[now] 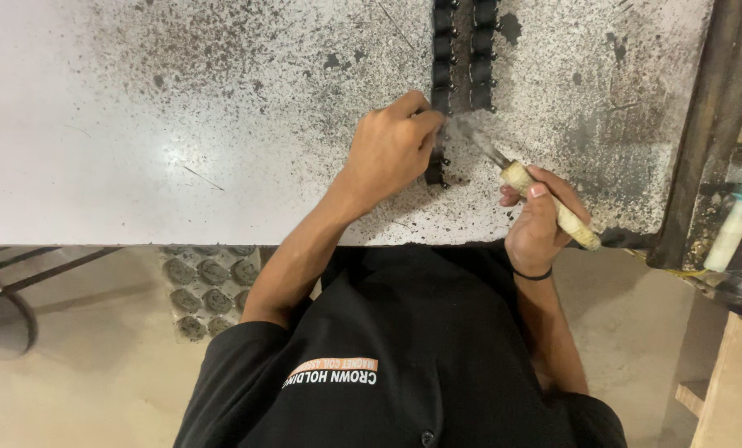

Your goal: The person picks up small black plastic components from the workbench and arranges them into a row, then uses a soldering iron to melt and join pins on each component, working along the row and adding more parts as the strip grows.

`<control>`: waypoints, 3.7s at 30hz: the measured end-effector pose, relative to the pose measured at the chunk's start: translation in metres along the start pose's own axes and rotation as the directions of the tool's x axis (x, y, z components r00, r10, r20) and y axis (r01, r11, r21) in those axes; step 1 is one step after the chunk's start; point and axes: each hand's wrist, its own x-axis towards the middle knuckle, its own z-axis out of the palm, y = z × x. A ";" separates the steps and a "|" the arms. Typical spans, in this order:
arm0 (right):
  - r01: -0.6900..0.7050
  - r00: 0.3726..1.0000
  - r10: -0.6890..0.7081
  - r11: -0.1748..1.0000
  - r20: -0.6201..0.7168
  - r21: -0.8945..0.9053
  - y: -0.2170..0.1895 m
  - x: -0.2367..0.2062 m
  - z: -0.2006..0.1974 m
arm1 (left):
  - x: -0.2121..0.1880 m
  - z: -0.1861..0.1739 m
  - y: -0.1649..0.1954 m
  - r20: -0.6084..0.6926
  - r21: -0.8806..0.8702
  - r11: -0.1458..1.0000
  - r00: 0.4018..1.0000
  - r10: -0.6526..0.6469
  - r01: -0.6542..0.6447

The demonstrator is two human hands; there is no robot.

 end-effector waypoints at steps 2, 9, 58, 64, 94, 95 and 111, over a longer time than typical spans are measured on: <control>0.003 1.000 -0.002 1.000 0.025 -0.024 0.000 0.001 0.000 | 0.001 0.000 0.000 0.022 -0.006 1.000 1.000 -0.022 0.022; 0.011 0.999 -0.010 0.999 0.040 -0.032 -0.001 0.000 0.001 | 0.001 0.003 -0.003 -0.024 -0.006 1.000 1.000 -0.008 0.008; -0.012 0.998 0.012 1.000 0.056 -0.007 0.005 0.018 0.014 | 0.020 0.008 -0.009 -0.016 0.111 0.992 0.998 -0.053 0.055; -0.032 0.999 0.031 0.999 0.034 0.018 0.006 0.018 0.013 | 0.024 0.009 -0.006 0.019 0.153 0.987 0.999 -0.043 0.040; 0.017 0.998 -0.018 1.000 0.053 0.018 0.003 0.020 0.018 | 0.019 0.015 -0.017 -0.092 0.075 0.997 0.995 -0.028 0.035; 0.017 0.998 -0.017 1.000 0.058 0.006 0.003 0.020 0.017 | 0.019 0.016 -0.018 -0.100 0.074 0.997 0.995 -0.020 0.028; 0.193 0.980 -0.187 0.978 0.071 -0.083 0.005 0.061 0.015 | 0.044 -0.092 0.048 -0.369 0.112 0.964 0.891 0.264 -0.239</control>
